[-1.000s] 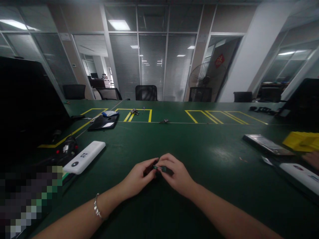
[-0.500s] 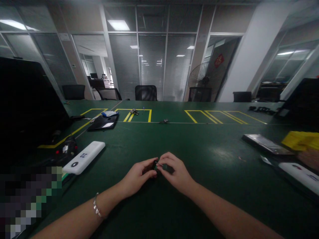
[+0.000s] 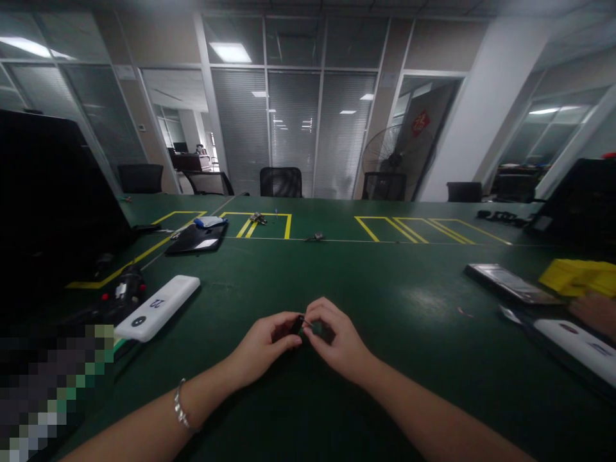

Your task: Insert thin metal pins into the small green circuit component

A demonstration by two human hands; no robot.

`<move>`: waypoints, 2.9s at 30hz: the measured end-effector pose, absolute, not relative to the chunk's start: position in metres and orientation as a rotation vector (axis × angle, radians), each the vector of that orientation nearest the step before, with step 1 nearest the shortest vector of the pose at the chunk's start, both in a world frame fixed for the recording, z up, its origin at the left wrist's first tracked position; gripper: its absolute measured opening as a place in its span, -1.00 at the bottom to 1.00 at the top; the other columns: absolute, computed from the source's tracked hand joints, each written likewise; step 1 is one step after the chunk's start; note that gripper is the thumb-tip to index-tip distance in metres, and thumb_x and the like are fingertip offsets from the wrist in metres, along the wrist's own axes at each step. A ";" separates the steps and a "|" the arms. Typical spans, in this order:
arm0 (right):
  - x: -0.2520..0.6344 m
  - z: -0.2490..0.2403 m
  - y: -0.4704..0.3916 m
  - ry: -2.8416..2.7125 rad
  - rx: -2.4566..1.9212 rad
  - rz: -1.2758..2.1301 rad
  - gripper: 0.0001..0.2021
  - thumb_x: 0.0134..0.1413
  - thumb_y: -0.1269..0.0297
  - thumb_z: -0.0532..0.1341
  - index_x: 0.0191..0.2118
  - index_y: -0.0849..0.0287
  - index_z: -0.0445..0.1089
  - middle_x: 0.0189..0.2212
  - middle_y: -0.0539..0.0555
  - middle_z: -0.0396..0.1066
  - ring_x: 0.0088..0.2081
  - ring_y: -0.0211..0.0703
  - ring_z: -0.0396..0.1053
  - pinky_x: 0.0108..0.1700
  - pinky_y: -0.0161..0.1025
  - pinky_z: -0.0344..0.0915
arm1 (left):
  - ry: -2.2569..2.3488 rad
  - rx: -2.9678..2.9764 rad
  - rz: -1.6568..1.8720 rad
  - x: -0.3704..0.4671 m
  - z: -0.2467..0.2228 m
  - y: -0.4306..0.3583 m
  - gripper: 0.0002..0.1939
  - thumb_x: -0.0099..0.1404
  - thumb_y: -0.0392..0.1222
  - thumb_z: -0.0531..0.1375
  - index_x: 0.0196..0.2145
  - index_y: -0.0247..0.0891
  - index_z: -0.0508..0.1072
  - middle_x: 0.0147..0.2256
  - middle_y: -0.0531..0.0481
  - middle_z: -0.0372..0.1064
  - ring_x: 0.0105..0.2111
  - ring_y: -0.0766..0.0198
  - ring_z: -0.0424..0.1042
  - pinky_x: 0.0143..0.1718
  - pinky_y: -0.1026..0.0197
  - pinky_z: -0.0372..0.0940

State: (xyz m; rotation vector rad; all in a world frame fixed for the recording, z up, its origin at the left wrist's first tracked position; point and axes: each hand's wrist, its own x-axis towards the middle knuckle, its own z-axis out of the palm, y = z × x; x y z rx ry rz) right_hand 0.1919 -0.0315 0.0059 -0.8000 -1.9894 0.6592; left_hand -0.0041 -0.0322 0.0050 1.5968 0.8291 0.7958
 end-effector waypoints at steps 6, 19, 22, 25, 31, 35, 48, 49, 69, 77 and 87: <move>0.191 0.008 -0.033 -1.992 -0.836 0.675 -0.85 0.04 0.53 0.18 -0.30 0.15 0.33 -0.25 0.07 0.28 -0.21 -0.15 0.32 -0.17 -0.22 0.29 | 0.855 1.623 0.785 -0.004 0.007 -0.032 -0.65 0.23 -0.30 0.21 -0.01 -0.24 0.41 -0.16 -0.04 0.45 -0.15 0.16 0.40 -0.06 0.11 0.26; 0.188 0.006 -0.036 -1.986 -0.848 0.655 -0.81 0.02 0.57 0.17 -0.28 0.14 0.32 -0.26 0.05 0.27 -0.23 -0.17 0.31 -0.18 -0.26 0.27 | 0.940 1.792 0.797 -0.002 0.011 -0.036 -0.71 0.30 -0.18 0.14 -0.03 -0.20 0.45 -0.17 -0.06 0.45 -0.19 0.14 0.40 -0.13 0.15 0.27; 0.189 0.008 -0.037 -1.982 -0.853 0.664 -0.83 0.04 0.56 0.17 -0.28 0.15 0.32 -0.26 0.06 0.28 -0.22 -0.17 0.31 -0.20 -0.27 0.27 | 0.922 1.813 0.815 -0.002 0.012 -0.036 -0.73 0.31 -0.21 0.12 -0.04 -0.20 0.46 -0.16 -0.06 0.44 -0.16 0.15 0.39 -0.12 0.17 0.27; 0.190 0.009 -0.036 -1.982 -0.848 0.662 -0.84 0.04 0.55 0.18 -0.28 0.15 0.32 -0.27 0.06 0.29 -0.22 -0.16 0.31 -0.19 -0.25 0.27 | 0.928 1.846 0.813 -0.001 0.013 -0.036 -0.74 0.32 -0.23 0.11 -0.06 -0.18 0.47 -0.17 -0.05 0.44 -0.18 0.15 0.39 -0.13 0.17 0.28; 0.188 0.008 -0.035 -1.976 -0.836 0.661 -0.84 0.04 0.55 0.18 -0.29 0.15 0.32 -0.28 0.05 0.28 -0.22 -0.16 0.31 -0.18 -0.25 0.26 | 0.962 1.935 0.804 -0.001 0.015 -0.037 -0.73 0.33 -0.24 0.08 -0.05 -0.18 0.45 -0.21 -0.04 0.42 -0.23 0.18 0.38 -0.16 0.18 0.28; 0.188 0.006 -0.033 -1.966 -0.838 0.664 -0.82 0.02 0.57 0.18 -0.30 0.15 0.31 -0.28 0.04 0.28 -0.23 -0.18 0.31 -0.19 -0.27 0.25 | 0.991 1.991 0.794 0.000 0.018 -0.038 -0.73 0.31 -0.27 0.09 -0.07 -0.19 0.45 -0.23 -0.04 0.41 -0.23 0.18 0.38 -0.16 0.18 0.26; 0.188 0.007 -0.036 -2.010 -0.880 0.759 -0.65 0.04 0.52 0.20 -0.03 0.10 0.31 -0.16 0.07 0.34 -0.14 -0.14 0.33 -0.12 -0.23 0.27 | 0.988 1.994 0.794 -0.003 0.008 -0.037 -0.72 0.28 -0.29 0.10 -0.07 -0.23 0.46 -0.29 -0.03 0.44 -0.32 0.21 0.38 -0.27 0.23 0.26; 0.189 0.008 -0.036 -2.018 -0.867 0.768 -0.66 0.04 0.52 0.19 -0.04 0.11 0.32 -0.17 0.07 0.34 -0.15 -0.14 0.33 -0.12 -0.23 0.27 | 0.991 2.000 0.795 -0.003 0.008 -0.037 -0.73 0.27 -0.29 0.10 -0.09 -0.23 0.47 -0.30 -0.03 0.43 -0.32 0.21 0.38 -0.27 0.23 0.26; 0.190 0.009 -0.036 -2.027 -0.889 0.800 -0.76 0.09 0.46 0.20 -0.10 0.13 0.37 -0.23 0.05 0.36 -0.19 -0.14 0.35 -0.15 -0.23 0.27 | 0.886 1.641 0.818 -0.004 0.006 -0.032 -0.82 0.21 -0.25 0.21 -0.23 -0.36 0.49 -0.35 -0.05 0.46 -0.33 0.20 0.39 -0.27 0.19 0.26; 0.193 0.015 -0.036 -2.001 -0.976 0.783 -0.83 0.24 0.24 0.12 -0.16 0.16 0.40 -0.27 0.05 0.38 -0.27 -0.18 0.32 -0.24 -0.29 0.22 | 0.825 1.395 0.960 -0.009 0.002 -0.025 -0.78 0.26 -0.22 0.19 -0.13 -0.31 0.39 -0.36 -0.02 0.44 -0.40 0.25 0.39 -0.36 0.22 0.24; 0.193 0.008 -0.030 -2.058 -1.165 0.646 -0.61 0.29 0.12 0.03 -0.48 0.20 0.37 -0.59 -0.07 0.26 -0.51 -0.29 0.24 -0.44 -0.35 0.06 | 0.892 1.364 0.984 -0.013 0.002 -0.020 -0.74 0.26 -0.21 0.20 -0.10 -0.32 0.46 -0.38 -0.03 0.46 -0.39 0.26 0.36 -0.30 0.21 0.24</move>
